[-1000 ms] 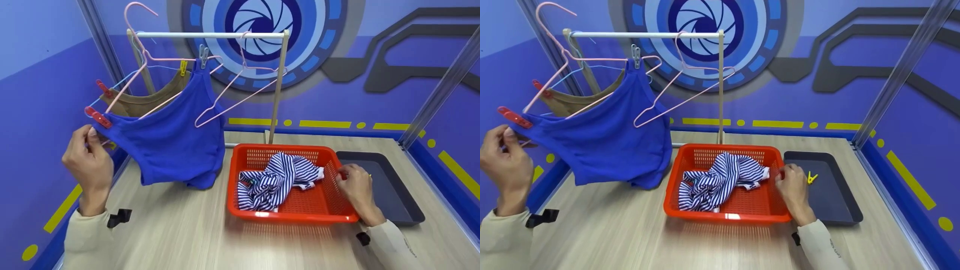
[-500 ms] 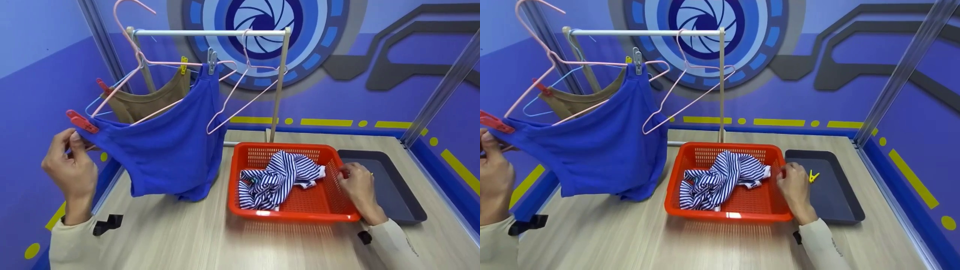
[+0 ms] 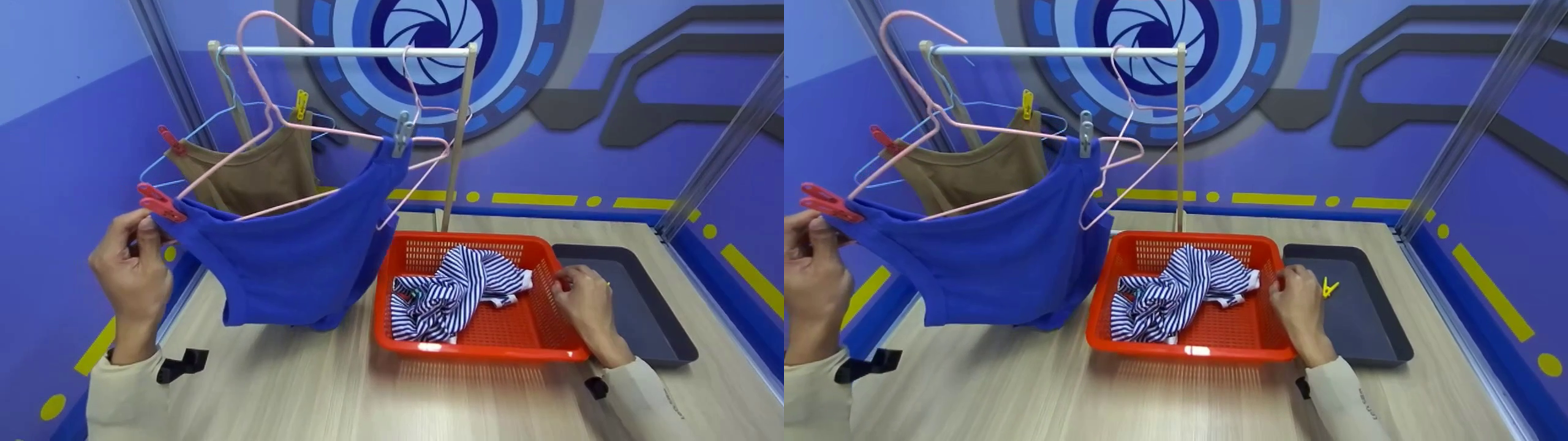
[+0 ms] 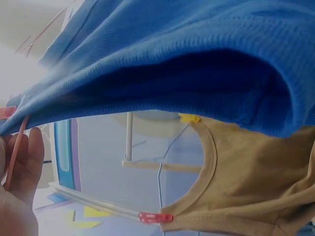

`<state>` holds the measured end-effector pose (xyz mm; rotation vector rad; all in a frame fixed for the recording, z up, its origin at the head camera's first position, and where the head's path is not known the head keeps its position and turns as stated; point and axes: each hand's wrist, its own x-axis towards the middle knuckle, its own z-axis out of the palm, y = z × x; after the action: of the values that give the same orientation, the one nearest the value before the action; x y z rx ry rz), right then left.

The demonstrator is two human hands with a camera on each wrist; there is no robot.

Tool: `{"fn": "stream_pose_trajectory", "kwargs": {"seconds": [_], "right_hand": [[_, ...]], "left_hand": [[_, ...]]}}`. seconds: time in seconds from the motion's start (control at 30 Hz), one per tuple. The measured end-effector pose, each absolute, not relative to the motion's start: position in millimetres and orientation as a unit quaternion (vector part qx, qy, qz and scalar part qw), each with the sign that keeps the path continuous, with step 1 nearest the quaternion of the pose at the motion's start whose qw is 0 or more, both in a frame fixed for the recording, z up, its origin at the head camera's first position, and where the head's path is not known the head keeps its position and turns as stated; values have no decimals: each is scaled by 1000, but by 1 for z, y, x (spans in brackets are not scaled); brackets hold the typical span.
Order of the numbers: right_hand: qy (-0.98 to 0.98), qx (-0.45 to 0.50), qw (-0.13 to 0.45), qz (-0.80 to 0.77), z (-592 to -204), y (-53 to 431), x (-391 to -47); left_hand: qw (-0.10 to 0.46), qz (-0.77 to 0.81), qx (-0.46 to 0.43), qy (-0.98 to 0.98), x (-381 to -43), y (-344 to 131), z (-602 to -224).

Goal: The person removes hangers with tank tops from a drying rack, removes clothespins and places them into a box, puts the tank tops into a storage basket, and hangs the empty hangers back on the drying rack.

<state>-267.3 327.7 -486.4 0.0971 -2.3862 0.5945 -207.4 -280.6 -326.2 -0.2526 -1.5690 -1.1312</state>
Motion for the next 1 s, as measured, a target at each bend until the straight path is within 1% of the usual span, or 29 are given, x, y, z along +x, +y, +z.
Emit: {"fn": "stream_pose_trajectory", "kwargs": {"seconds": [0.4, 0.63, 0.87, 1.0], "right_hand": [[-918, 31, 325, 227, -486, 327, -267], [-917, 32, 322, 232, -486, 327, -268], [-913, 38, 341, 219, -486, 328, -269], [-916, 35, 335, 220, -486, 328, -268]], "left_hand": [[515, -477, -152, -696, -209, -249, -332], [504, -467, -184, -703, -213, -236, -339], [496, -455, -221, -706, -213, -221, -345], [492, -441, -247, -709, -214, -207, -349]]}}
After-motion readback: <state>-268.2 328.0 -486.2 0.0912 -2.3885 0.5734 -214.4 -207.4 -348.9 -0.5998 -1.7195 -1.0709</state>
